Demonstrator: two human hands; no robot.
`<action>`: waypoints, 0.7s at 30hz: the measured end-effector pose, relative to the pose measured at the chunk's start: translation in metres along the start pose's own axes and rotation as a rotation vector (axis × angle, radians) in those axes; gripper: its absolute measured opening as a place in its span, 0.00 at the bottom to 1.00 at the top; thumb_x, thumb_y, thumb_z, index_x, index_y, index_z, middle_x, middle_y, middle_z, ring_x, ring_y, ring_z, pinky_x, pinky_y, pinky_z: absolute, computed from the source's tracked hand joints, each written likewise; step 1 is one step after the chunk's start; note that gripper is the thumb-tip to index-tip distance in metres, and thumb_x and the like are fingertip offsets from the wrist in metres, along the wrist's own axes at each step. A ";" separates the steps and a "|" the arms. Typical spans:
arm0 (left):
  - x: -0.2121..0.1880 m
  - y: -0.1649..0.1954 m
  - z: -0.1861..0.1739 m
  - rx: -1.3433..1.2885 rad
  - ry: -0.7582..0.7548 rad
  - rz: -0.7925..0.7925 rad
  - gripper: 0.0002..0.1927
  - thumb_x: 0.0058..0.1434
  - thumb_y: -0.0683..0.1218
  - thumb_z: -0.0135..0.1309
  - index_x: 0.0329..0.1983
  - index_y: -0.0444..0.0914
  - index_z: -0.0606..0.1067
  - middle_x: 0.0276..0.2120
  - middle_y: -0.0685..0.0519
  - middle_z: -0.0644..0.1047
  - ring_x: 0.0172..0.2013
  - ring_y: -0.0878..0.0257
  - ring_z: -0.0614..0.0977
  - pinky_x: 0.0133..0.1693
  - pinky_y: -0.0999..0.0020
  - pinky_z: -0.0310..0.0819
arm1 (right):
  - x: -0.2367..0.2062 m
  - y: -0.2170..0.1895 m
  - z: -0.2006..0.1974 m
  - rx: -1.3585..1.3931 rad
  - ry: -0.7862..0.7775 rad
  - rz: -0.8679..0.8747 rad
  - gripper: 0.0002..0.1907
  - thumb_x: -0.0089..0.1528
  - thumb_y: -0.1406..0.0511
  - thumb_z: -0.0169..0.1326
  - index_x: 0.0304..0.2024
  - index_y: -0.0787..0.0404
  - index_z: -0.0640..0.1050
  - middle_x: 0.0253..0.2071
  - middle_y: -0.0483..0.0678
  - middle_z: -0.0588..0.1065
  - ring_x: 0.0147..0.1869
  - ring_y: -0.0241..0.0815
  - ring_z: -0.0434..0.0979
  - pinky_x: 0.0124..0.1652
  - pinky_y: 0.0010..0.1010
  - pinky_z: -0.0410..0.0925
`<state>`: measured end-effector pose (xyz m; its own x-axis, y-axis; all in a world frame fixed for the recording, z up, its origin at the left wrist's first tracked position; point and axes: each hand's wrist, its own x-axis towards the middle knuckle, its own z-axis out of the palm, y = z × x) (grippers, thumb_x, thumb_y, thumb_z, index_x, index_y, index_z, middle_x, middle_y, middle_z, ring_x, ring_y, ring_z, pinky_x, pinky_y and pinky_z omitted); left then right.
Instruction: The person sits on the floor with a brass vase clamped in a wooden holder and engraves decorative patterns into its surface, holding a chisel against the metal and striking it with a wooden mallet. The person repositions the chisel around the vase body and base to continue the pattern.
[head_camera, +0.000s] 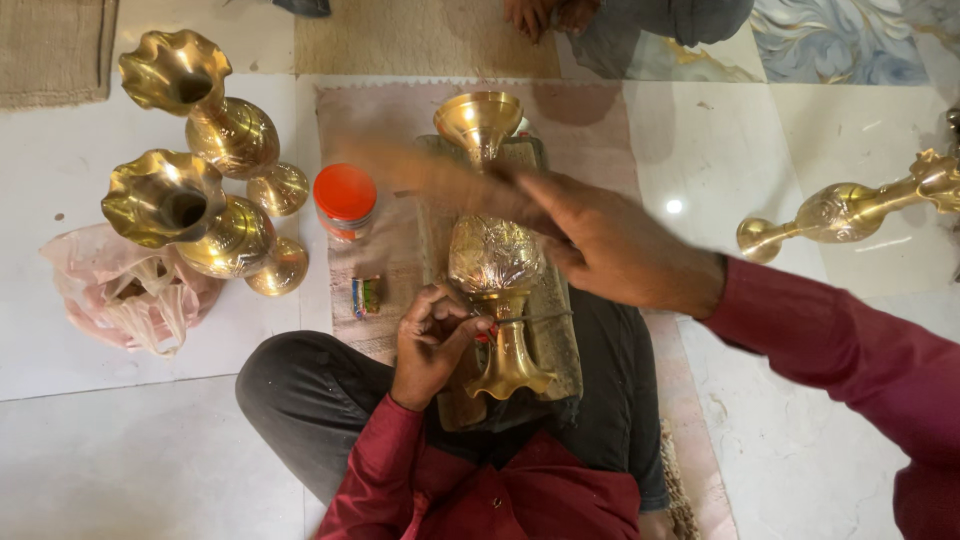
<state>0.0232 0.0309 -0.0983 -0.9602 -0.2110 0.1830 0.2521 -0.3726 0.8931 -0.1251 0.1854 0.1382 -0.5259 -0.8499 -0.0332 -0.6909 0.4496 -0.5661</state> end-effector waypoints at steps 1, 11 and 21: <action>-0.001 -0.001 0.000 -0.015 0.007 0.000 0.23 0.64 0.29 0.59 0.58 0.34 0.66 0.34 0.51 0.79 0.39 0.64 0.84 0.44 0.69 0.82 | -0.001 -0.001 0.000 -0.255 -0.115 0.038 0.41 0.63 0.73 0.52 0.75 0.45 0.56 0.52 0.47 0.74 0.42 0.35 0.76 0.40 0.34 0.71; 0.005 0.016 0.000 -0.017 -0.041 0.126 0.21 0.63 0.30 0.62 0.56 0.36 0.70 0.39 0.52 0.79 0.50 0.62 0.81 0.51 0.68 0.80 | -0.040 0.011 -0.001 -0.209 0.049 0.097 0.37 0.62 0.66 0.56 0.72 0.59 0.60 0.53 0.59 0.73 0.49 0.59 0.78 0.43 0.46 0.72; 0.039 0.062 0.006 0.273 -0.464 -0.171 0.25 0.62 0.35 0.60 0.63 0.36 0.74 0.47 0.50 0.84 0.44 0.64 0.87 0.46 0.70 0.87 | -0.099 0.048 0.029 -0.359 -0.080 0.436 0.22 0.63 0.54 0.58 0.55 0.54 0.71 0.40 0.49 0.78 0.39 0.50 0.82 0.37 0.42 0.73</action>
<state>0.0008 0.0049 -0.0331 -0.9524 0.2743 0.1330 0.1073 -0.1066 0.9885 -0.0917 0.2832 0.0900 -0.7703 -0.5770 -0.2716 -0.5512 0.8166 -0.1715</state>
